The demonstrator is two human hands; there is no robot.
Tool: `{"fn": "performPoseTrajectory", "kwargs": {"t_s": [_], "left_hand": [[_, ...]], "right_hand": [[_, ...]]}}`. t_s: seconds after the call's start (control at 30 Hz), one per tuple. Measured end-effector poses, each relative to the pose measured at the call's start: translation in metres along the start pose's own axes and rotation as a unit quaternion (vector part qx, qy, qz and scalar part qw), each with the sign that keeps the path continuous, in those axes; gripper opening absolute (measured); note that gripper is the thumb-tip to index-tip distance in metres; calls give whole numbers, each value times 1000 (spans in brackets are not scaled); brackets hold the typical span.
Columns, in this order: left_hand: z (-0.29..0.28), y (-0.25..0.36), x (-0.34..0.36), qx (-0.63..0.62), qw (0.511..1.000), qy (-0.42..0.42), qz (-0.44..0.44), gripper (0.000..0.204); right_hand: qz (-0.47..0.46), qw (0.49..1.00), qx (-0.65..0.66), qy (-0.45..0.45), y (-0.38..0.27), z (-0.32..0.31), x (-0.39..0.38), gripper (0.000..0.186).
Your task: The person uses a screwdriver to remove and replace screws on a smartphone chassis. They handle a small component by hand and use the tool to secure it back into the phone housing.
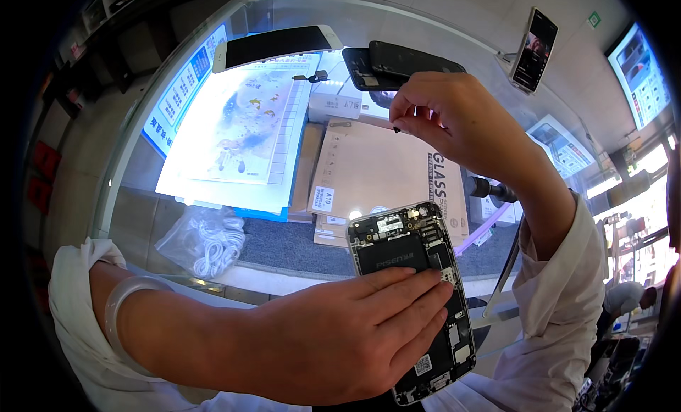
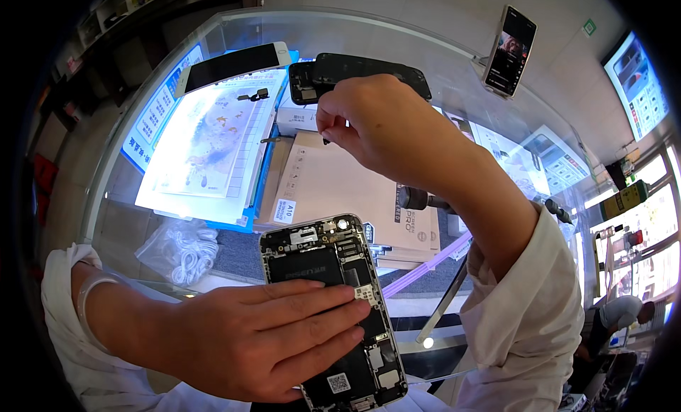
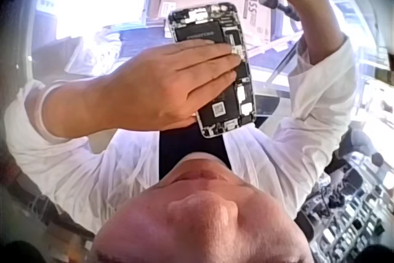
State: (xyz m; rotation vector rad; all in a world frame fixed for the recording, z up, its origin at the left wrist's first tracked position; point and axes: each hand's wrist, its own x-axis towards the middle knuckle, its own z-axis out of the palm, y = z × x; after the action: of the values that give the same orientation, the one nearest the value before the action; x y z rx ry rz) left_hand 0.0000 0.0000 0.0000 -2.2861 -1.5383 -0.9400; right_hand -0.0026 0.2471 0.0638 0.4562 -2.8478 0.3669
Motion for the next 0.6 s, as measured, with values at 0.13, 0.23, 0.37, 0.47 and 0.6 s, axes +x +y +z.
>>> {"fn": "performPoseTrajectory", "kwargs": {"t_s": [0.13, 0.23, 0.37, 0.47, 0.6], "left_hand": [[1, -1, 1, -2, 1000, 11, 3, 51], [-5, -2, 6, -2, 1000, 9, 1, 52], [-35, 1, 11, -68, 984, -161, -31, 55], [-39, 0, 20, -78, 983, -159, -38, 52], [-40, -1, 23, -69, 984, -161, -34, 52]], "right_hand": [[-20, 999, -29, 8, 2, 2, 0, 5], [-44, 998, -43, 25, 2, 6, 0, 5], [-56, 996, -61, 37, 4, 8, -2, 6], [-52, 996, -53, 45, 6, 11, -1, 7], [-62, 996, -51, 48, 7, 12, -2, 7]]}}
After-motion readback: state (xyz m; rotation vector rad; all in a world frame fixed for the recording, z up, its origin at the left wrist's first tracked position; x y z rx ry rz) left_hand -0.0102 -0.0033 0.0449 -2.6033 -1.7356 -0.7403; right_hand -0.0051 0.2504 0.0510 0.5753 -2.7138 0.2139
